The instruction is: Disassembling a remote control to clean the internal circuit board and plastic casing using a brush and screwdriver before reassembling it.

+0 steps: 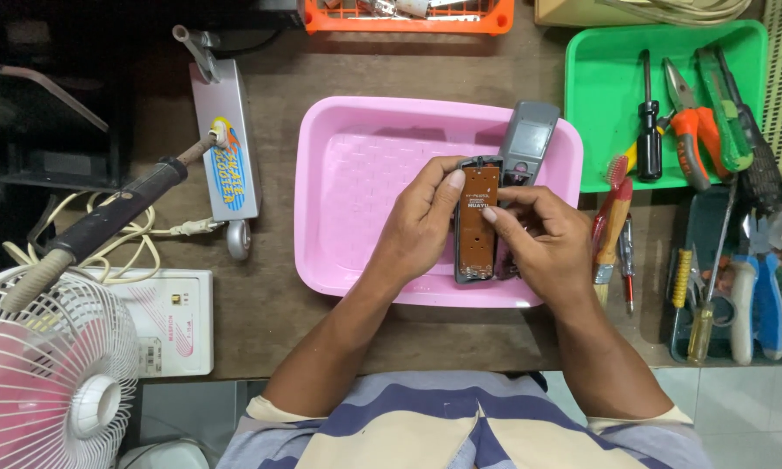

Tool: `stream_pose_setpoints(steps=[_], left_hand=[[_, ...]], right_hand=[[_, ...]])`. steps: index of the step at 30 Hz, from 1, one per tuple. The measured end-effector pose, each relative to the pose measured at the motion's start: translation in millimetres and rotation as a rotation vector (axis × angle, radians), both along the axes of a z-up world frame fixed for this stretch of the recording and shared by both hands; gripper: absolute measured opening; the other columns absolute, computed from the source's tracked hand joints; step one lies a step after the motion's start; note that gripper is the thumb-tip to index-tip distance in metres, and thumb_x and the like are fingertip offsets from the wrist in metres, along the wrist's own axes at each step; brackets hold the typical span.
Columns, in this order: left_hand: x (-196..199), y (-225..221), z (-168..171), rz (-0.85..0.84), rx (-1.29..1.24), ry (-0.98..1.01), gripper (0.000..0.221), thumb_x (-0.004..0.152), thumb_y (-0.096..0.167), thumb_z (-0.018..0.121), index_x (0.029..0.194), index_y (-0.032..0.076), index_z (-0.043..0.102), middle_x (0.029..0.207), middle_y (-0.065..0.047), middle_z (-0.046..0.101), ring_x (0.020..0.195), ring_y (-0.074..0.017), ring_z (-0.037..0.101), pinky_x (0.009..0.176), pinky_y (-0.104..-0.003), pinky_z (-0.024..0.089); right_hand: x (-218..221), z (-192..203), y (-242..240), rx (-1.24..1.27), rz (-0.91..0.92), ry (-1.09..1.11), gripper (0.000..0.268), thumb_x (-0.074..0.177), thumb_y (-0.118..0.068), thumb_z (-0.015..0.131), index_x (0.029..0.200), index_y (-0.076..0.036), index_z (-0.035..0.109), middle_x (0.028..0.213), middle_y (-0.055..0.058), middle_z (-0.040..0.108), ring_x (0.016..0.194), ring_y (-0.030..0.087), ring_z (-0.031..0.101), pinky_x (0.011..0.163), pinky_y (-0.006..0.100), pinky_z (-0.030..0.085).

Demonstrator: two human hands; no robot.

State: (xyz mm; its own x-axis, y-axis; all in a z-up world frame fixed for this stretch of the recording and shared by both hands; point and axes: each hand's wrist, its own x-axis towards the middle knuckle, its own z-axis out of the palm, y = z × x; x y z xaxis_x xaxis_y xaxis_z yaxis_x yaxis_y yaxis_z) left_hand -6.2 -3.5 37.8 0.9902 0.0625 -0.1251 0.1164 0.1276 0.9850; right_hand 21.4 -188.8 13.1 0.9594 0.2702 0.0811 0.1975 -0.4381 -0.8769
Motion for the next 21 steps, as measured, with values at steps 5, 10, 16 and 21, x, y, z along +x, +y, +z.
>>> stream_pose_setpoints(steps=[5,10,16,21], left_hand=[[-1.3,-0.5,0.1,0.005,0.023,-0.001,0.034,0.112,0.023,0.041,0.132,0.007,0.063,0.081,-0.008,0.056,0.086,-0.0186,0.056,0.086,-0.043,0.053],[-1.3,-5.3,-35.8,-0.027,-0.228,0.035,0.034,0.107,0.018,0.058,0.139,0.006,0.057,0.109,-0.012,0.072,0.092,-0.015,0.07,0.088,-0.04,0.061],[-1.5,-6.5,-35.6,-0.028,-0.133,-0.03,0.035,0.098,0.005,0.067,0.132,0.002,0.06,0.101,-0.016,0.074,0.088,-0.0217,0.076,0.085,-0.038,0.063],[0.9,-4.6,-37.7,-0.027,-0.167,0.005,0.035,0.099,0.006,0.066,0.133,0.001,0.059,0.106,-0.02,0.073,0.089,-0.0242,0.076,0.075,-0.039,0.066]], right_hand=[[-1.9,1.6,2.3,-0.019,-0.004,-0.011,0.023,0.09,-0.006,0.086,0.109,0.0,0.077,0.071,0.012,0.071,0.06,0.013,0.059,0.052,0.026,0.049],[-0.9,-0.5,1.9,0.04,-0.003,0.012,0.022,0.091,-0.004,0.084,0.109,0.002,0.072,0.068,0.013,0.07,0.052,0.014,0.06,0.046,0.026,0.048],[1.0,-5.1,-1.0,0.025,0.002,0.011,0.027,0.09,-0.008,0.085,0.104,0.002,0.064,0.07,0.013,0.07,0.055,0.014,0.057,0.046,0.025,0.044],[5.0,-12.2,-7.5,0.093,0.014,0.105,0.036,0.093,-0.007,0.082,0.12,0.002,0.06,0.075,0.013,0.069,0.055,0.013,0.06,0.045,0.021,0.043]])
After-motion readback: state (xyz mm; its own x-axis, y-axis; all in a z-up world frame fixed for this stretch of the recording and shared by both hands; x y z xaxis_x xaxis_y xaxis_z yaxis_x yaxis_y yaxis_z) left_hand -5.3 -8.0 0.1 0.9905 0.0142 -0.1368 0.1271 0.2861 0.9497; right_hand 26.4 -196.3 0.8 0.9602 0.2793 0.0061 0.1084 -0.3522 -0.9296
